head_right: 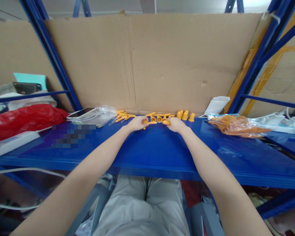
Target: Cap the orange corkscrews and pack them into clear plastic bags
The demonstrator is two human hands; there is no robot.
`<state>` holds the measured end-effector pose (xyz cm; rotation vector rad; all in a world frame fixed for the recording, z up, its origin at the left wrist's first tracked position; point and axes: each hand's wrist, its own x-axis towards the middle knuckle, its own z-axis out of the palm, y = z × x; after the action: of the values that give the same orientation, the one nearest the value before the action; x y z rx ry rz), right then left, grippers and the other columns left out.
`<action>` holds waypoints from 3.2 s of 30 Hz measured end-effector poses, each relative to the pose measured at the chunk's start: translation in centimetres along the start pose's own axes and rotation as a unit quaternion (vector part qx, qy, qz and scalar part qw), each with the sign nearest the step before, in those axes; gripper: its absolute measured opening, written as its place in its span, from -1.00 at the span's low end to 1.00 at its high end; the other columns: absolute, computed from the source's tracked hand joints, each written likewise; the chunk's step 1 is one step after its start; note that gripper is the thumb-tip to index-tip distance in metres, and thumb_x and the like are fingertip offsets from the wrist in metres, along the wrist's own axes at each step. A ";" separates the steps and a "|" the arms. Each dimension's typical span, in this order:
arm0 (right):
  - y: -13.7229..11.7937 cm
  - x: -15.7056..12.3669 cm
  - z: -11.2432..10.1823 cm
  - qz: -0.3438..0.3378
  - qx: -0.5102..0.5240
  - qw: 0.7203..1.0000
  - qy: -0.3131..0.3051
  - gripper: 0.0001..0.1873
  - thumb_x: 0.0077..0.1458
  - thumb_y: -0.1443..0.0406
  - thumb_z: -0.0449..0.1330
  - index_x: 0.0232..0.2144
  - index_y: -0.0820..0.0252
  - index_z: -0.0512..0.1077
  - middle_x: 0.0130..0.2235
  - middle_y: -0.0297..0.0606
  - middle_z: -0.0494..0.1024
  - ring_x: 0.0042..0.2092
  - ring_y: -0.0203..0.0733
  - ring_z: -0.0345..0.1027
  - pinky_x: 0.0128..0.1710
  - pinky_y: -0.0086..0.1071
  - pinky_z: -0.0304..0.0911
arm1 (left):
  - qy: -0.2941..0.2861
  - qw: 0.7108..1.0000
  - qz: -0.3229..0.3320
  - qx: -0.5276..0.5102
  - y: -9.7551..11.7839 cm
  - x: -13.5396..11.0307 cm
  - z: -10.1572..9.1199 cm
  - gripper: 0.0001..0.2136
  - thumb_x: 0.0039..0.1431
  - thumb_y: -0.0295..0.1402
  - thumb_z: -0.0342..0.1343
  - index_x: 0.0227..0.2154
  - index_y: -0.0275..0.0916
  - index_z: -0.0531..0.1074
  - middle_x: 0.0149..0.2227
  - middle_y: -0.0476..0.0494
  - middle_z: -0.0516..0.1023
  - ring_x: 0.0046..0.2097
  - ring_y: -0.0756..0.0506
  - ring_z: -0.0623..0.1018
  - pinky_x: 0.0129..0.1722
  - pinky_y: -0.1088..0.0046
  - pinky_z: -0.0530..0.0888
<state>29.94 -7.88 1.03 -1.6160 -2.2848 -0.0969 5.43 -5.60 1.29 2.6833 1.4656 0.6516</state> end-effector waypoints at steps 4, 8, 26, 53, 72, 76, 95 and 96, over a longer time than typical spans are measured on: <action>-0.7 0.3 0.2 -0.078 0.030 0.996 0.006 -0.66 0.05 0.43 0.16 -0.10 0.22 0.51 -0.05 -0.12 0.58 -0.03 -0.03 0.45 0.01 -0.27 0.29 | 0.019 0.998 0.029 -0.047 0.4 0.0 0.2 -0.78 0.14 -0.31 0.14 -0.17 -0.24 0.52 -0.38 -0.05 0.59 -0.32 -0.05 0.56 -0.27 0.50 0.43; -0.9 0.3 0.4 -0.103 0.037 0.994 0.028 -0.60 0.07 0.45 0.13 -0.02 0.24 0.48 0.02 -0.04 0.54 0.04 -0.02 0.42 0.07 -0.22 0.26 | 0.031 0.994 0.028 -0.099 0.6 0.4 0.5 -0.80 0.12 -0.31 0.18 -0.21 -0.26 0.53 -0.42 -0.05 0.56 -0.39 -0.02 0.53 -0.35 0.51 0.42; -0.5 0.0 0.5 -0.106 0.010 0.994 0.039 -0.46 0.05 0.46 0.10 0.12 0.27 0.40 0.10 0.01 0.47 0.10 0.01 0.37 0.09 -0.19 0.24 | -0.115 0.938 -0.054 -0.322 -0.3 0.6 1.4 -0.63 0.11 -0.48 0.23 -0.03 -0.28 0.32 -0.44 -0.03 0.52 -0.52 0.08 0.48 -0.59 0.64 0.39; 0.0 0.7 0.5 0.063 0.394 0.917 -0.004 -0.82 0.10 0.39 0.24 -0.21 0.22 0.37 -0.24 -0.18 0.59 -0.26 -0.25 0.51 -0.23 -0.40 0.41 | -0.010 0.980 -0.079 -0.184 0.0 0.8 1.5 -0.70 0.05 -0.54 0.22 -0.12 -0.27 0.41 -0.44 -0.01 0.52 -0.51 0.07 0.46 -0.45 0.58 0.44; -2.7 -0.7 -0.7 0.173 0.433 0.883 -0.057 -0.68 0.29 0.08 0.05 -0.31 0.23 0.36 -0.48 -0.23 0.56 -0.60 -0.36 0.37 -0.67 -0.56 0.17 | -0.020 0.968 -0.091 -0.234 0.0 0.7 1.1 -0.74 0.07 -0.55 0.23 -0.16 -0.30 0.42 -0.56 0.06 0.47 -0.64 0.10 0.38 -0.60 0.65 0.36; -1.9 -0.6 -0.5 0.120 0.449 0.885 -0.036 -0.75 0.17 0.26 0.24 -0.11 0.16 0.34 -0.31 -0.27 0.58 -0.51 -0.37 0.42 -0.56 -0.53 0.32 | -0.018 0.968 -0.093 -0.232 -0.1 0.7 1.2 -0.74 0.09 -0.55 0.22 -0.15 -0.30 0.40 -0.54 0.03 0.49 -0.63 0.10 0.39 -0.60 0.65 0.36; -1.4 0.0 -0.1 0.078 0.411 0.907 -0.052 -0.69 0.19 0.13 0.19 -0.46 0.23 0.35 -0.52 -0.29 0.49 -0.60 -0.40 0.29 -0.58 -0.53 0.24 | -0.028 0.972 -0.102 -0.209 0.4 0.4 0.7 -0.75 0.08 -0.57 0.23 -0.17 -0.30 0.41 -0.56 0.08 0.43 -0.64 0.13 0.36 -0.64 0.69 0.32; -1.5 0.0 0.0 0.082 0.411 0.907 -0.051 -0.71 0.21 0.14 0.18 -0.44 0.22 0.35 -0.51 -0.30 0.48 -0.60 -0.40 0.30 -0.58 -0.53 0.24 | -0.028 0.972 -0.103 -0.208 0.4 0.4 0.6 -0.75 0.09 -0.57 0.23 -0.16 -0.31 0.41 -0.56 0.07 0.44 -0.64 0.12 0.37 -0.64 0.69 0.32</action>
<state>28.59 -8.39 1.24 -1.3303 -1.8273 0.8879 6.18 -5.41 0.93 2.1857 1.3831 0.7605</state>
